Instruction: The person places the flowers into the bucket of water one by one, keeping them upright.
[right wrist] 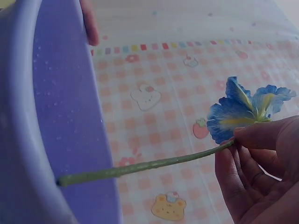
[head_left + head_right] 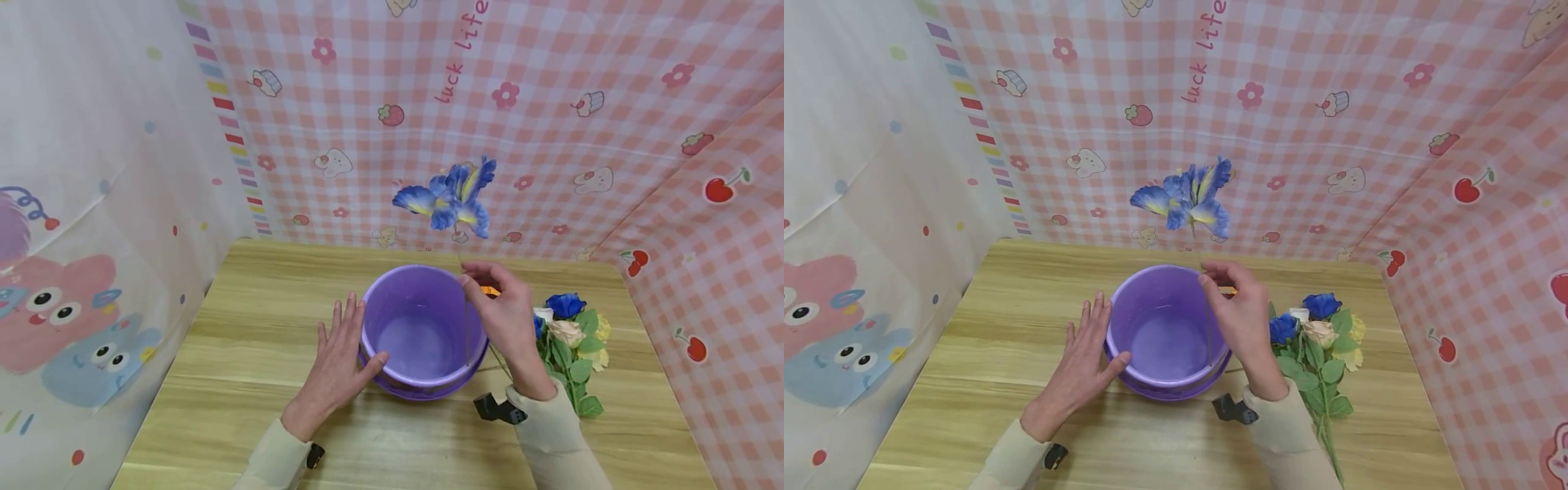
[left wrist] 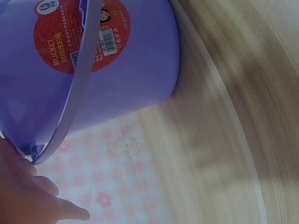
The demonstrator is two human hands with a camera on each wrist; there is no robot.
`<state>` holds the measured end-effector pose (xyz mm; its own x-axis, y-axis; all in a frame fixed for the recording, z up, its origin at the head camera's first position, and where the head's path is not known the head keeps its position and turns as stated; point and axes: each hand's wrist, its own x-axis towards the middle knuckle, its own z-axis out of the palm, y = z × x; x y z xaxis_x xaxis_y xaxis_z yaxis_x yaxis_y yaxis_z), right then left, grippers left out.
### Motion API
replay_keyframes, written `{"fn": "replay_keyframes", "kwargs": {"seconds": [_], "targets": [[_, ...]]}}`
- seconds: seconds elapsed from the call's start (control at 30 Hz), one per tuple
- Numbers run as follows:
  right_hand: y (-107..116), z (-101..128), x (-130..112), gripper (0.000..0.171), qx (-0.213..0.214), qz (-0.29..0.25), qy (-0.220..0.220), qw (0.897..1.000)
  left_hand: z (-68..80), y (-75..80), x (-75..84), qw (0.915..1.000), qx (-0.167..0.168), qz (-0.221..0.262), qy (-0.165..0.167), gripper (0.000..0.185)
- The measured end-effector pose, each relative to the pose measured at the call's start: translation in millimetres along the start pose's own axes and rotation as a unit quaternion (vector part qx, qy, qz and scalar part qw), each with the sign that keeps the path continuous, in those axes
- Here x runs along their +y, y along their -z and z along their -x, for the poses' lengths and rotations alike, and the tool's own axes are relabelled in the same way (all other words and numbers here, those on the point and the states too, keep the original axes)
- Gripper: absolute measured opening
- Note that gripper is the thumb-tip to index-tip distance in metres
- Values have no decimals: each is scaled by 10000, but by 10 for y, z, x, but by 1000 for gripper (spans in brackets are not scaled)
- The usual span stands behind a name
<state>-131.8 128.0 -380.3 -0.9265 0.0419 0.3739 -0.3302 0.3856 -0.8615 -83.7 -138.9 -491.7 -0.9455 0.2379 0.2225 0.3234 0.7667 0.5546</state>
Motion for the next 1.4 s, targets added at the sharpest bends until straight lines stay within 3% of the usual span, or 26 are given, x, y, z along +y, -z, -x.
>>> {"fn": "replay_keyframes", "kwargs": {"seconds": [0.43,0.8,1.07,1.4], "targets": [[-262,-33,0,17,-426,27,-18,9991,6,2,7,10000,6,49,21,98],[-479,61,244,12,-953,712,202,9927,13,-12,2,10000,56,44,-12,98],[-560,49,311,11,-1179,1281,9,9847,26,-20,5,9999,113,0,13,101],[-643,-6,388,8,-1527,1589,-147,9753,34,-23,-1,9999,113,-6,-15,98]]}}
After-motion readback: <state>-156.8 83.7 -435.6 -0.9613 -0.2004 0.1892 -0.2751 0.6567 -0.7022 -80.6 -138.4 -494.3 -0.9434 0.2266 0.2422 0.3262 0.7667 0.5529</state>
